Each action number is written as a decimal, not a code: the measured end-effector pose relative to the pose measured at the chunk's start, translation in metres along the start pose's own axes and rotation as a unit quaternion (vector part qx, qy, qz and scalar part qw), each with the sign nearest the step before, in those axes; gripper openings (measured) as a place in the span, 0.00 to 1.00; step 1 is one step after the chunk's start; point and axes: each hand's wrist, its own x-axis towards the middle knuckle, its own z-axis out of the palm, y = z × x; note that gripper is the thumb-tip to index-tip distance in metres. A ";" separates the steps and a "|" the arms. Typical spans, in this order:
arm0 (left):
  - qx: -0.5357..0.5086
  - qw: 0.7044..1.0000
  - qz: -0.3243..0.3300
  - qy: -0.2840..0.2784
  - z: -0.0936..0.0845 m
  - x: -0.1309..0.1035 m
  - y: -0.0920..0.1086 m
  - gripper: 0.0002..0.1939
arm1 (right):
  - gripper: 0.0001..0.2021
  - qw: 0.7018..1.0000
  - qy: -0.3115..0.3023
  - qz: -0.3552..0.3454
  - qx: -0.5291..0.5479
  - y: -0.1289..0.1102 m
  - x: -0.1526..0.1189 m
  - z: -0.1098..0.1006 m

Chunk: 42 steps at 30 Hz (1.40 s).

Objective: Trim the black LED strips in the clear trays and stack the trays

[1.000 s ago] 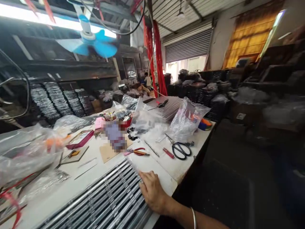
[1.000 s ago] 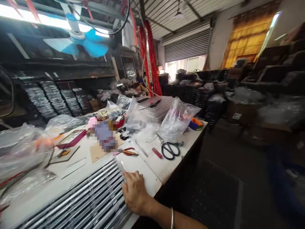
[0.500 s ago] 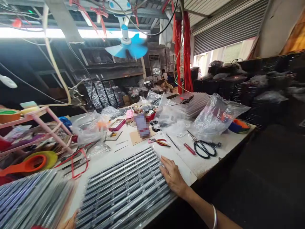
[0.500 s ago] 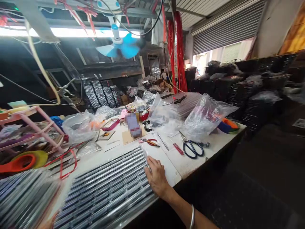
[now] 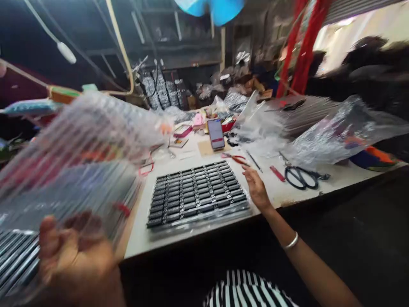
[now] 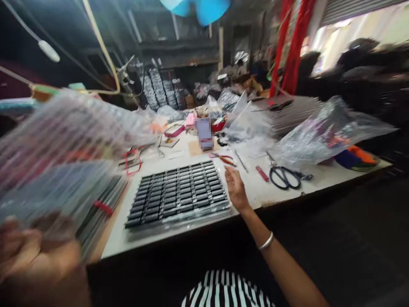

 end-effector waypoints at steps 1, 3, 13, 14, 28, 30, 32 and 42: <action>-0.053 0.998 0.009 0.013 0.004 0.001 0.005 0.21 | 0.26 1.000 -0.005 0.019 -0.009 0.009 -0.003 0.000; -0.102 0.994 0.005 0.025 0.010 0.005 0.008 0.22 | 0.25 0.999 -0.022 0.044 -0.022 0.022 -0.009 0.000; -0.077 0.992 -0.096 -0.038 0.014 -0.003 -0.012 0.22 | 0.19 0.992 -0.066 0.087 -0.057 0.015 -0.015 -0.011; -0.041 0.991 -0.101 -0.082 0.013 -0.006 -0.018 0.21 | 0.19 0.991 -0.068 0.095 -0.061 0.014 -0.016 -0.011; 0.165 0.942 -0.190 -0.221 0.011 -0.028 -0.062 0.29 | 0.25 0.964 -0.036 0.236 -0.115 -0.007 -0.012 -0.012; 0.165 0.940 -0.204 -0.217 0.009 -0.029 -0.058 0.29 | 0.24 0.959 -0.034 0.248 -0.129 -0.011 -0.007 -0.016; 0.192 0.938 -0.206 -0.203 0.011 -0.023 -0.058 0.27 | 0.23 0.954 -0.039 0.261 -0.141 -0.012 -0.002 -0.018; 0.403 0.829 -0.038 -0.387 0.066 0.047 -0.087 0.36 | 0.24 0.948 -0.052 0.290 -0.123 0.010 0.004 -0.014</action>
